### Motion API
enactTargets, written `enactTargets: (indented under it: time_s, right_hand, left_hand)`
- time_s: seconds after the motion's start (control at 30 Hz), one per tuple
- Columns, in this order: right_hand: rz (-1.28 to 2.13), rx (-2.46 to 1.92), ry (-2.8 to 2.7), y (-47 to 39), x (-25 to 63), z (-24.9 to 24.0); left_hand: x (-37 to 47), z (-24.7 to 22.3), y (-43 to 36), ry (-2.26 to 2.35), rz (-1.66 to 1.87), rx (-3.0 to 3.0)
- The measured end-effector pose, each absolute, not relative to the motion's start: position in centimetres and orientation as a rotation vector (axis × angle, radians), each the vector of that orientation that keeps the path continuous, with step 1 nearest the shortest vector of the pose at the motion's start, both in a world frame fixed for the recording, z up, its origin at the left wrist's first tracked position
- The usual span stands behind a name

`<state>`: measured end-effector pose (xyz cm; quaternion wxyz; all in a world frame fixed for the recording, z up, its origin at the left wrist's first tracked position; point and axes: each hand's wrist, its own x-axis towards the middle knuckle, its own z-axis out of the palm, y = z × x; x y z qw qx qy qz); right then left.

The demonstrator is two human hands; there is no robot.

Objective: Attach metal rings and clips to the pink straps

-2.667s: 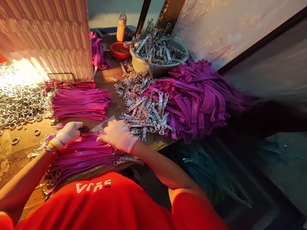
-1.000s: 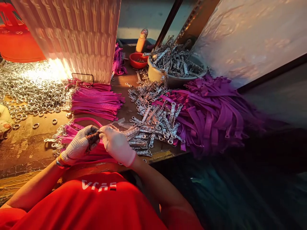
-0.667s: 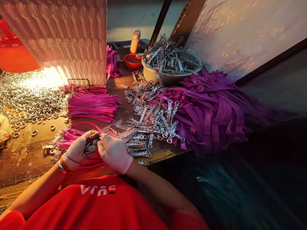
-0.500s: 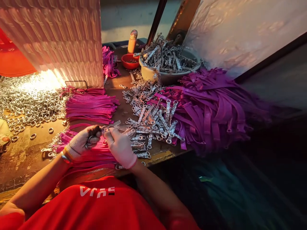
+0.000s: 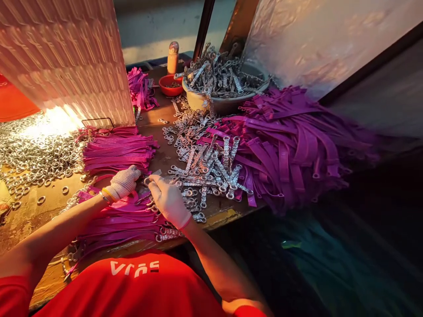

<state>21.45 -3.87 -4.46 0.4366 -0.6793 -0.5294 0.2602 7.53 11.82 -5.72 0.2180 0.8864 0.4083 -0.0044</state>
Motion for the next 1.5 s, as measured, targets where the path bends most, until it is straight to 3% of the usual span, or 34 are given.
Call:
enactTargets:
  time_s: [0.1, 0.27, 0.4, 0.67, 0.9, 1.23, 1.4, 1.5]
  right_hand:
    - [0.51, -1.7, -1.504, -3.2, 21.3, -4.3]
    - [0.413, -1.655, -1.834, -2.0, 19.7, -3.2]
    - [0.331, -1.819, -2.056, -1.6, 17.8, -1.9]
    - [0.233, -1.931, -2.129, -1.7, 15.8, -2.4]
    - [0.417, -2.014, -2.16, -1.7, 15.7, -0.7]
    - [0.27, -1.816, -2.567, -2.2, 16.3, -2.3]
    - [0.439, -1.93, -2.45, -1.8, 19.5, -1.1]
    - [0.359, -2.122, -2.14, 0.1, 23.8, -1.9]
  left_hand:
    - [5.6, -4.0, 11.6, 1.088, 0.029, 2.415]
    - [1.7, -1.2, 9.6, 1.006, 0.184, 1.607]
    - [0.3, -0.4, 7.4, 1.006, 0.24, 1.317]
    - [-0.3, -1.8, 5.6, 0.906, 0.317, 1.727]
    - [-1.4, -2.8, 5.3, 0.927, 0.309, 1.455]
    - [-0.3, -2.6, 4.6, 0.868, 0.261, 1.456]
    - [0.0, -2.4, 4.5, 0.919, 0.377, 1.486]
    - [0.3, -2.3, 4.5, 0.943, 0.528, 1.263]
